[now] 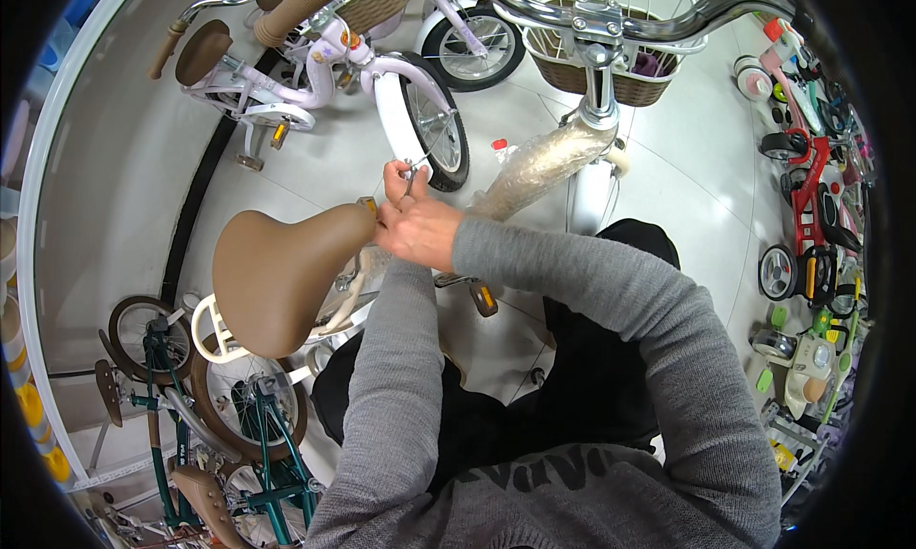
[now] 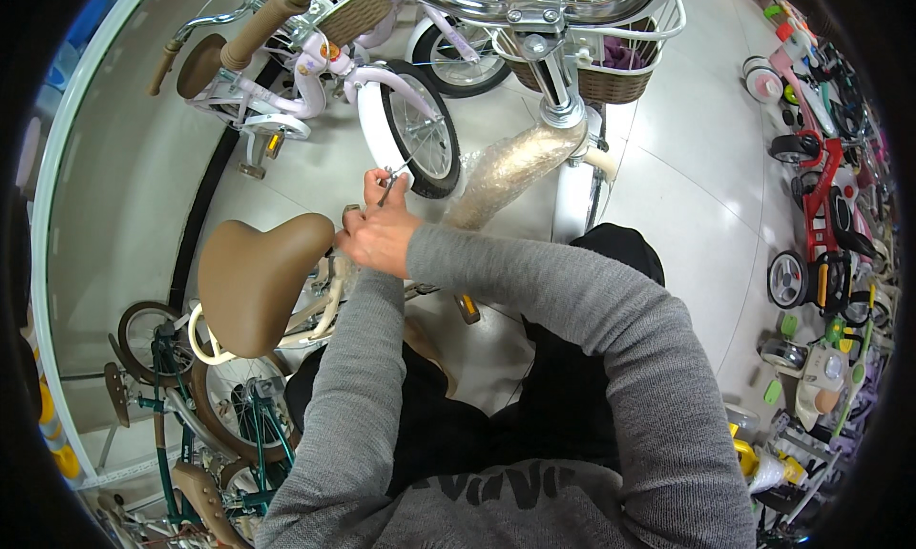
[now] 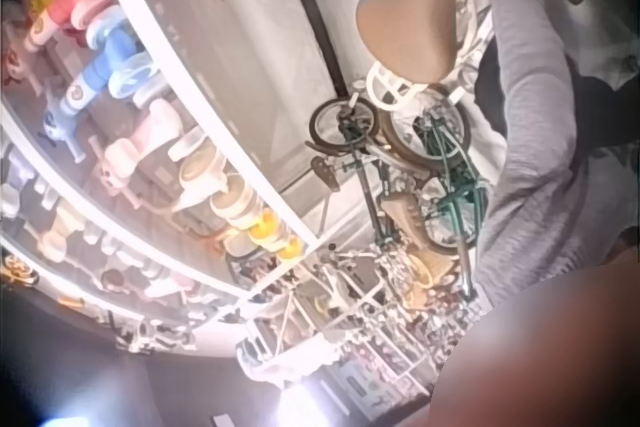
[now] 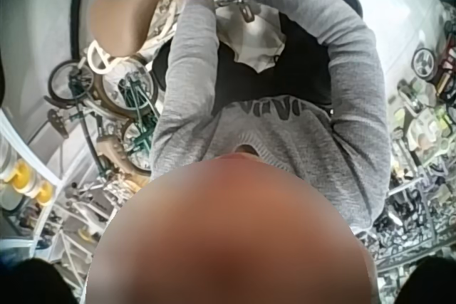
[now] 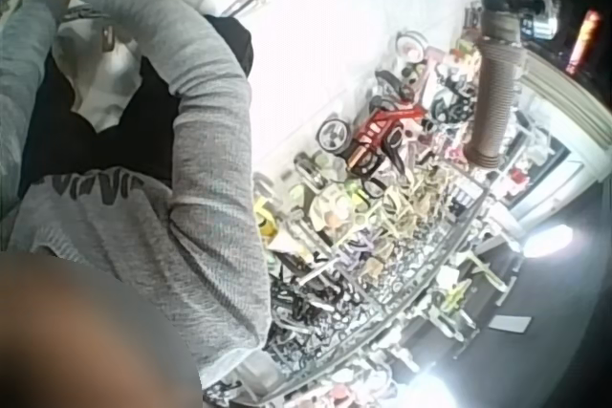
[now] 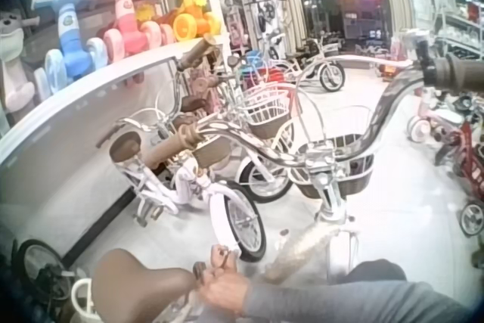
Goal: The person assembles a white bicycle by tightening handlebar screws with a screwdriver, adjusting the seat post, and wiping the front basket with a purple cloth. The person works on the handlebars, seat, and basket in sequence.
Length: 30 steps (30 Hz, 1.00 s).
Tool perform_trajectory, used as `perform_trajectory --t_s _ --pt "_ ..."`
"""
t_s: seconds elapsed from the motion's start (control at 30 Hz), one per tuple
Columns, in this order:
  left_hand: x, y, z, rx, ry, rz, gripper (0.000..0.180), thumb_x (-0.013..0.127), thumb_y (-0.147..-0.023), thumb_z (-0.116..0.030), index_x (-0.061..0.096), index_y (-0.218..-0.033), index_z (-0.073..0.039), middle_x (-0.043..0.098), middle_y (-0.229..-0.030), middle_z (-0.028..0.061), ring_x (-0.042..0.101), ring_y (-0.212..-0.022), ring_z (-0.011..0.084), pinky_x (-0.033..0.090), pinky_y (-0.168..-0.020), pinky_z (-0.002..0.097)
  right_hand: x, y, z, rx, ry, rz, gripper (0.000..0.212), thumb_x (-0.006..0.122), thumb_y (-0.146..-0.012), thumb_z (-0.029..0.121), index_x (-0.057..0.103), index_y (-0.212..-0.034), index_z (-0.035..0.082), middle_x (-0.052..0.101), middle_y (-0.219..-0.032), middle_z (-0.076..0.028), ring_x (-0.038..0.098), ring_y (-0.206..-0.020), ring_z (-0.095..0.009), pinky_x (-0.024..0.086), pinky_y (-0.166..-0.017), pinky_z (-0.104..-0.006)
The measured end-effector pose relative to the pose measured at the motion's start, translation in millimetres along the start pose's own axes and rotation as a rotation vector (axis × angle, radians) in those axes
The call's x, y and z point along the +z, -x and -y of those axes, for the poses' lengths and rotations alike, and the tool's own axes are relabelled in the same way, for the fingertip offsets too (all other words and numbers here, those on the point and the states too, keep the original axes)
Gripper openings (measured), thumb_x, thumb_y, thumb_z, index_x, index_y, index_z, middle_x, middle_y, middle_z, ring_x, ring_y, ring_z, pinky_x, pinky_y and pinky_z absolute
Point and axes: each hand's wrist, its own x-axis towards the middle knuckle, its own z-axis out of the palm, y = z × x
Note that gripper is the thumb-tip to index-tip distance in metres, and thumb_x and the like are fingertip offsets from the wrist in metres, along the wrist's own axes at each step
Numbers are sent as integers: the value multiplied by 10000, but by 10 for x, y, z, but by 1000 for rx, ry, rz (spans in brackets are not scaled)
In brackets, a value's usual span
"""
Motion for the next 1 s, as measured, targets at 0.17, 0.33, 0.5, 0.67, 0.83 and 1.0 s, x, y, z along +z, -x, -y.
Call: perform_trajectory --t_s 0.17,0.33,0.5,0.67,0.83,1.0 --pt "-8 58 -73 119 -424 9 160 607 -883 -203 513 -1004 -158 489 -864 -22 457 -867 142 350 -742 219 -1 -26 48 84 -126 152 220 549 -746 77 562 -940 -26 561 -838 -167 641 -726 -296 538 -653 -419" --pt "-48 63 -233 272 -686 20 247 689 -804 -203 490 -937 -142 485 -774 -11 463 -721 120 373 -686 241 32 -65 17 47 139 -66 183 544 -744 97 575 -901 10 547 -784 -160 630 -616 -272 528 -504 -392" --pt "-9 -19 -236 71 -382 83 214 679 -815 -170 488 -909 -143 485 -764 -9 449 -722 114 368 -665 235 19 -43 42 83 107 66 170 551 -738 122 586 -887 49 542 -750 -151 628 -621 -277 537 -541 -467" --pt "-3 -33 -185 -94 -364 104 185 661 -834 -172 496 -916 -165 484 -793 -30 434 -741 113 350 -674 228 -48 -40 66 7 199 -123 152 556 -732 125 587 -854 41 537 -728 -147 628 -639 -285 545 -609 -492" --pt "16 42 -72 86 -370 13 195 665 -832 -172 489 -914 -158 489 -793 -23 440 -739 111 357 -677 218 -64 -77 62 149 164 156 145 542 -748 119 588 -841 18 546 -715 -147 628 -663 -307 511 -702 -578" --pt "-2 43 -95 161 -463 -16 205 669 -831 -173 482 -912 -152 495 -793 -16 445 -737 109 364 -680 209 -63 -58 41 42 185 -119 138 542 -761 110 590 -841 8 553 -711 -150 629 -656 -302 519 -702 -569"
